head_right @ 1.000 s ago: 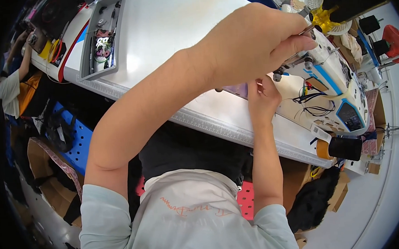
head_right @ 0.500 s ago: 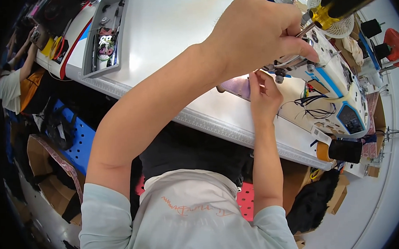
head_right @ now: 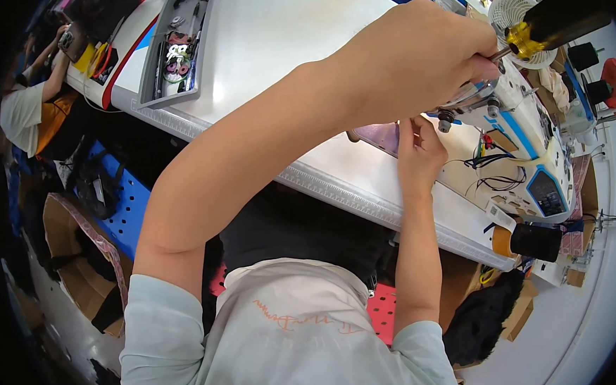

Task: Using a screwdriver to adjust and repair components of an industrial sewing machine.

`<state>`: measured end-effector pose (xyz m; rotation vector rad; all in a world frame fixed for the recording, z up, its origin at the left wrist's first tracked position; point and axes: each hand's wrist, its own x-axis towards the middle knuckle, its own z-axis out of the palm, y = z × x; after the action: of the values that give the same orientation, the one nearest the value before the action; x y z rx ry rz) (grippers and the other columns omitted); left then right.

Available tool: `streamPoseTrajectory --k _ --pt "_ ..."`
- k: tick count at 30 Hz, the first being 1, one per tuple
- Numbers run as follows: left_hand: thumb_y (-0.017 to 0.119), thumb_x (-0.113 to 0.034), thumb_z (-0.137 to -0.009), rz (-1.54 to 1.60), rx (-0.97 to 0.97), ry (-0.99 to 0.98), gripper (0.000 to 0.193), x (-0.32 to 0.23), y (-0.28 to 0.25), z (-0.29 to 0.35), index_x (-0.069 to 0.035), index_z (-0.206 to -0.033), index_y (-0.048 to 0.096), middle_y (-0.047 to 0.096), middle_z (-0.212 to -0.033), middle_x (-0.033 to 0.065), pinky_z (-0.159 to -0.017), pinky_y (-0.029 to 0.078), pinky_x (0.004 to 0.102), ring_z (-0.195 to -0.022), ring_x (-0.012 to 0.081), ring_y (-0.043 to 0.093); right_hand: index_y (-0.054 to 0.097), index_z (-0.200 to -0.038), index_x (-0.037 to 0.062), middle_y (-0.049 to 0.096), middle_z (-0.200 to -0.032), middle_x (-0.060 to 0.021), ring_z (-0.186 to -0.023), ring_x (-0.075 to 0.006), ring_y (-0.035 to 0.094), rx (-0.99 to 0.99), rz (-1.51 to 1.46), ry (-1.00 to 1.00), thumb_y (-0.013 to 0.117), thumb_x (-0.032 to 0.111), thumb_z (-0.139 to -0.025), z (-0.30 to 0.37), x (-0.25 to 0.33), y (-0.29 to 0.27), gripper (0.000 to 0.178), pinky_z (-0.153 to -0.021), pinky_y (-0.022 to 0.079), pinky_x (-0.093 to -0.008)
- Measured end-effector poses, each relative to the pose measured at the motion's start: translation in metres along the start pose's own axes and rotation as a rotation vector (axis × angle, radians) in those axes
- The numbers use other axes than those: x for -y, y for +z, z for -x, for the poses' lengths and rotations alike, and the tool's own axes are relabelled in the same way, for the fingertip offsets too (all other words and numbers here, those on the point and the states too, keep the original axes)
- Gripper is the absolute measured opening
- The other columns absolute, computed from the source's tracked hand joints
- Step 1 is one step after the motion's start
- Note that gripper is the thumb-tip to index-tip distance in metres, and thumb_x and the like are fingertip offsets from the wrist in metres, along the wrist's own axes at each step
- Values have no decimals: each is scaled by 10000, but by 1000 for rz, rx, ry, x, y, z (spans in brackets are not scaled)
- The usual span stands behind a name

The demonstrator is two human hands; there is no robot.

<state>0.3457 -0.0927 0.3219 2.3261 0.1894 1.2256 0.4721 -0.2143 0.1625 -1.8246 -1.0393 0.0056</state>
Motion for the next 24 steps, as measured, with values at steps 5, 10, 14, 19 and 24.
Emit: streamPoseTrajectory --k 5,10,14,19,24 --pt "705 -281 -942 -26 -114 82 225 5 10 -3 -61 -930 747 727 -785 115 -686 563 374 -711 289 717 740 -1089 -47 768 -890 -75 -786 -122 719 36 -22 50 740 171 -962 0 -2 0 252 -740 567 -252" --pt "736 -350 -917 -84 -105 -11 276 4 7 -2 -76 -891 717 711 -733 90 -649 550 364 -681 265 710 736 -1098 -48 767 -909 -77 -798 -122 721 25 -36 43 740 173 -963 1 -2 1 258 -754 574 -255" --pt "721 -358 -928 -73 -134 -25 289 3 6 2 -71 -892 706 708 -727 91 -650 555 376 -677 276 706 738 -1105 -49 766 -915 -77 -804 -113 713 41 -39 18 733 165 -967 0 -5 1 255 -762 565 -247" --pt "661 -323 -965 -59 -45 -29 275 -5 4 1 -64 -921 741 719 -768 124 -706 576 394 -737 310 715 742 -1111 -48 766 -926 -74 -810 -95 691 69 -42 45 739 145 -963 0 -6 -3 244 -772 543 -231" --pt "650 -311 -988 -40 -102 -74 268 10 -8 8 -67 -924 739 730 -789 130 -716 583 404 -747 308 732 742 -1127 -33 746 -944 -24 -867 -76 667 77 -149 68 729 95 -963 -1 -8 -3 208 -781 534 -233"
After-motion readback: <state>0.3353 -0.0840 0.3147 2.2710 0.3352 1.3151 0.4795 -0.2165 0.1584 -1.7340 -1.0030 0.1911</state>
